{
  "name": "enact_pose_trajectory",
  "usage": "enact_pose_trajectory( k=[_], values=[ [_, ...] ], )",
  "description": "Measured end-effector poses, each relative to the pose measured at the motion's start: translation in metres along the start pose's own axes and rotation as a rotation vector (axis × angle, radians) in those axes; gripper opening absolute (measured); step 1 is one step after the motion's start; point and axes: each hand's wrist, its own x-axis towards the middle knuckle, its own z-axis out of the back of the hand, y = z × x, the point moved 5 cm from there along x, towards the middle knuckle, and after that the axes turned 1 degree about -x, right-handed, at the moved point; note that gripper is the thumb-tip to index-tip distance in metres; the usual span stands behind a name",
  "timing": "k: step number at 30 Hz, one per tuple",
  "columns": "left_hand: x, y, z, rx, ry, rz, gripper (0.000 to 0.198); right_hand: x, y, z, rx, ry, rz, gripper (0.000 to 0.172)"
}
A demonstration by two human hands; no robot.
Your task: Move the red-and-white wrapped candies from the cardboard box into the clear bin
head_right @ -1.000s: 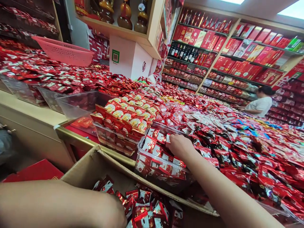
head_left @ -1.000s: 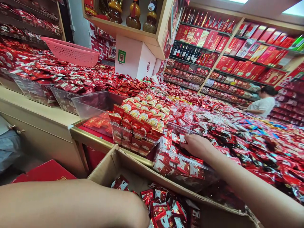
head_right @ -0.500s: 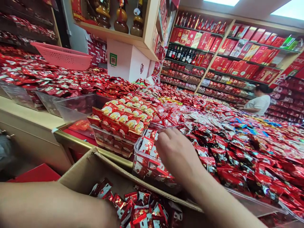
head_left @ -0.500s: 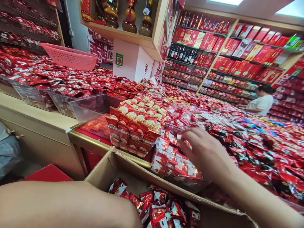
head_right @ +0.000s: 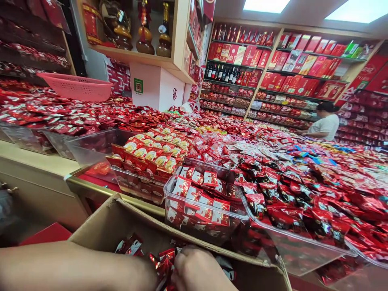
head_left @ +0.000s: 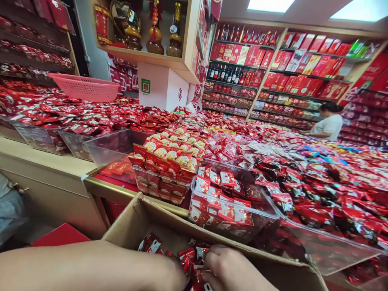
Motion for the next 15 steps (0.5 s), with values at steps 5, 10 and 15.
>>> enact_pose_trajectory(
  k=[5,10,15],
  values=[
    [-0.054,0.007,0.067,-0.612,-0.497,-0.076,0.018,-0.014,-0.009,0.017,0.555,0.096,-0.227,0.021],
    [-0.072,0.005,0.091,-1.051,-0.711,-0.213,0.016,-0.018,-0.01,0.028,1.03,0.174,-0.271,0.03],
    [-0.078,0.005,0.097,-1.367,-0.738,-0.335,0.027,-0.02,-0.008,0.048,1.38,0.014,-0.3,0.027]
  ],
)
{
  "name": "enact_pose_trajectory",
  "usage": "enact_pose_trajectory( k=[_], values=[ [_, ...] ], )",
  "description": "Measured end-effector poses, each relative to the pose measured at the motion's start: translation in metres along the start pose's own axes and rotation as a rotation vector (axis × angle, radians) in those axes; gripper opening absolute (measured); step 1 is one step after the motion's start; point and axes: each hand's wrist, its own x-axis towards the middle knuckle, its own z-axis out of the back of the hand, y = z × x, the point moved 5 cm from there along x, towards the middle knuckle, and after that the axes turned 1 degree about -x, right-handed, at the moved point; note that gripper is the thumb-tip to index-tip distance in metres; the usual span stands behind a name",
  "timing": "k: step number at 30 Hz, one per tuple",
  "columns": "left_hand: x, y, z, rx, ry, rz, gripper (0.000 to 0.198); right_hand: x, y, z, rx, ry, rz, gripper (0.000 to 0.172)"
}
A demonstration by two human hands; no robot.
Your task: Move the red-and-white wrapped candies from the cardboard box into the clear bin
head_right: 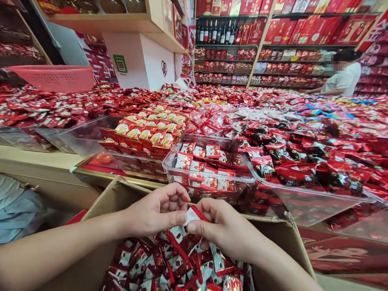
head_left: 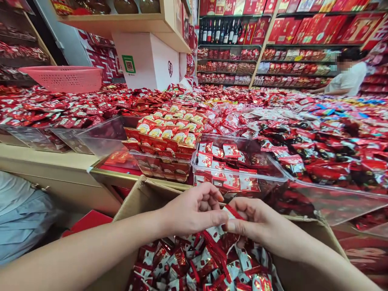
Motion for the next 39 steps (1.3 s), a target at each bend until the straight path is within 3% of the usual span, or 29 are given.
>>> enact_pose_trajectory(
  k=[3,9,18,21,24,26,29,31,32,36,39],
  values=[
    [0.001,-0.002,0.0,-0.071,0.072,0.045,0.031,-0.002,0.002,0.003,0.075,-0.07,0.007,0.026],
    [0.004,-0.003,0.003,-0.106,-0.044,0.089,0.014,0.001,-0.002,0.007,0.132,-0.177,0.012,0.028],
    [0.004,-0.004,0.008,-0.056,-0.106,-0.019,0.014,0.0,0.004,0.005,0.126,-0.146,0.058,0.027],
    [0.002,-0.005,0.008,0.012,-0.06,-0.084,0.023,-0.002,0.004,0.005,0.069,-0.15,0.095,0.025],
    [-0.002,-0.004,0.003,0.106,0.042,-0.106,0.041,-0.003,0.006,0.003,-0.074,-0.139,0.155,0.02],
    [-0.003,-0.004,0.002,0.173,0.039,-0.12,0.043,-0.005,0.007,0.001,-0.237,-0.161,0.192,0.019],
    [-0.003,-0.002,0.005,0.215,-0.062,-0.131,0.043,-0.013,0.016,0.003,-0.648,-0.448,0.322,0.025],
    [-0.003,-0.001,0.006,0.217,-0.131,-0.124,0.046,-0.024,0.026,-0.002,-0.932,-0.681,0.507,0.029],
    [-0.002,-0.001,0.007,0.219,-0.157,-0.122,0.047,-0.028,0.029,-0.007,-1.033,-0.739,0.605,0.03],
    [-0.003,-0.002,0.006,0.201,-0.185,-0.119,0.05,-0.026,0.022,-0.027,-1.283,-0.627,0.786,0.045],
    [-0.004,-0.002,0.006,0.189,-0.169,-0.109,0.05,-0.02,0.014,-0.031,-1.397,-0.598,0.794,0.032]
  ],
)
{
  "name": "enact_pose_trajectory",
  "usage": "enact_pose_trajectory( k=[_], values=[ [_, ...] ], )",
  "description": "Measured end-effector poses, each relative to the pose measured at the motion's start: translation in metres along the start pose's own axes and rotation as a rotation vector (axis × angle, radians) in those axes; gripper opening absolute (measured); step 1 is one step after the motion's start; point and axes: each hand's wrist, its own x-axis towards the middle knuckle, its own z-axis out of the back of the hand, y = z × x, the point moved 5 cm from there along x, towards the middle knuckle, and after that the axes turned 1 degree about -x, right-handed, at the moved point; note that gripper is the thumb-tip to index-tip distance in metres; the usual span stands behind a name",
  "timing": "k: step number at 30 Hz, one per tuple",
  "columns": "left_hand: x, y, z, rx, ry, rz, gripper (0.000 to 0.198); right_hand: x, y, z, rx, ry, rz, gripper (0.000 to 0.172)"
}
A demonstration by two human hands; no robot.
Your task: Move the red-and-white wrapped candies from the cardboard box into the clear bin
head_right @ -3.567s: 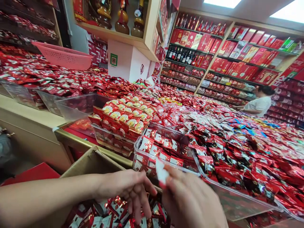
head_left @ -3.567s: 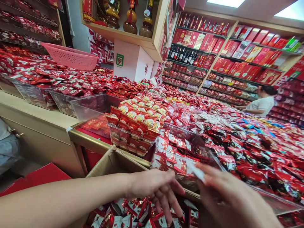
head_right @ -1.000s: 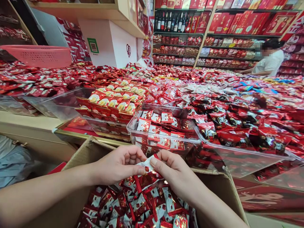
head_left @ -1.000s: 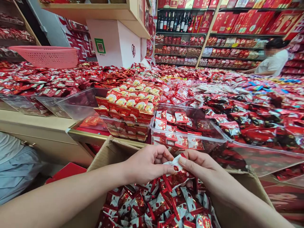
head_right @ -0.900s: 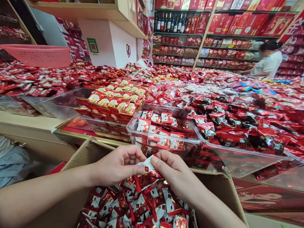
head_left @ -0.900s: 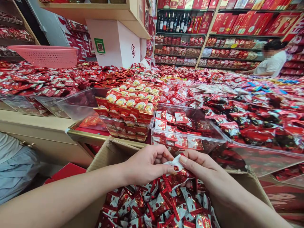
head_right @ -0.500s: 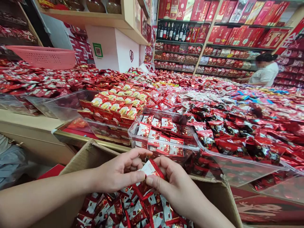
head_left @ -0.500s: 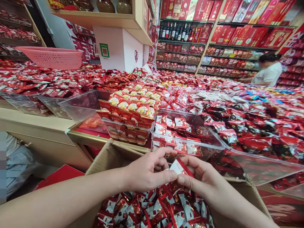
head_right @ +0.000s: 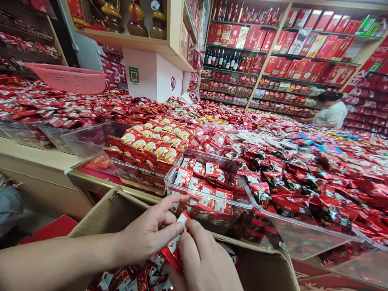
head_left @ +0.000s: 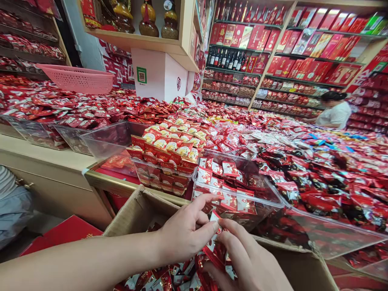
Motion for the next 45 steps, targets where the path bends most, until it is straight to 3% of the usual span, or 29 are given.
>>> enact_pose_trajectory(
  k=[5,9,13,17,19,23,26,29,34,37,42,45],
  values=[
    [0.0,0.003,0.001,-0.07,0.03,0.009,0.041,0.003,0.0,0.0,-0.053,-0.078,0.072,0.021],
    [0.0,0.004,-0.001,-0.309,0.067,0.011,0.035,0.004,-0.001,0.006,-0.059,-0.128,0.106,0.016],
    [0.001,0.006,0.002,-0.386,0.002,0.002,0.023,0.004,-0.009,0.023,0.007,-0.147,0.094,0.013],
    [0.0,0.01,0.0,-0.306,0.012,0.02,0.018,0.028,-0.034,0.054,-0.045,-0.138,-0.068,0.004],
    [-0.002,0.008,-0.005,-0.131,0.065,-0.032,0.017,0.053,-0.053,0.06,-0.105,-0.128,-0.175,0.005],
    [-0.01,0.0,-0.016,0.322,0.17,-0.243,0.019,0.103,-0.09,0.022,-0.283,0.216,-0.183,0.006],
    [-0.014,-0.002,-0.023,0.473,0.301,-0.38,0.022,0.123,-0.11,-0.012,-0.397,0.376,-0.167,0.011],
    [-0.015,-0.001,-0.026,0.588,0.393,-0.472,0.022,0.131,-0.12,-0.034,-0.396,0.413,-0.162,0.015],
    [-0.013,0.007,-0.03,0.786,0.369,-0.609,0.008,0.132,-0.128,-0.053,-0.353,0.47,-0.166,0.015],
    [-0.013,0.017,-0.034,0.854,0.359,-0.667,0.017,0.129,-0.128,-0.058,-0.308,0.504,-0.132,0.013],
    [-0.013,0.033,-0.036,0.82,0.391,-0.631,0.032,0.124,-0.129,-0.062,-0.266,0.513,-0.129,0.023],
    [-0.015,0.039,-0.036,0.891,0.433,-0.591,0.032,0.127,-0.128,-0.057,-0.236,0.493,-0.119,0.023]
  ],
)
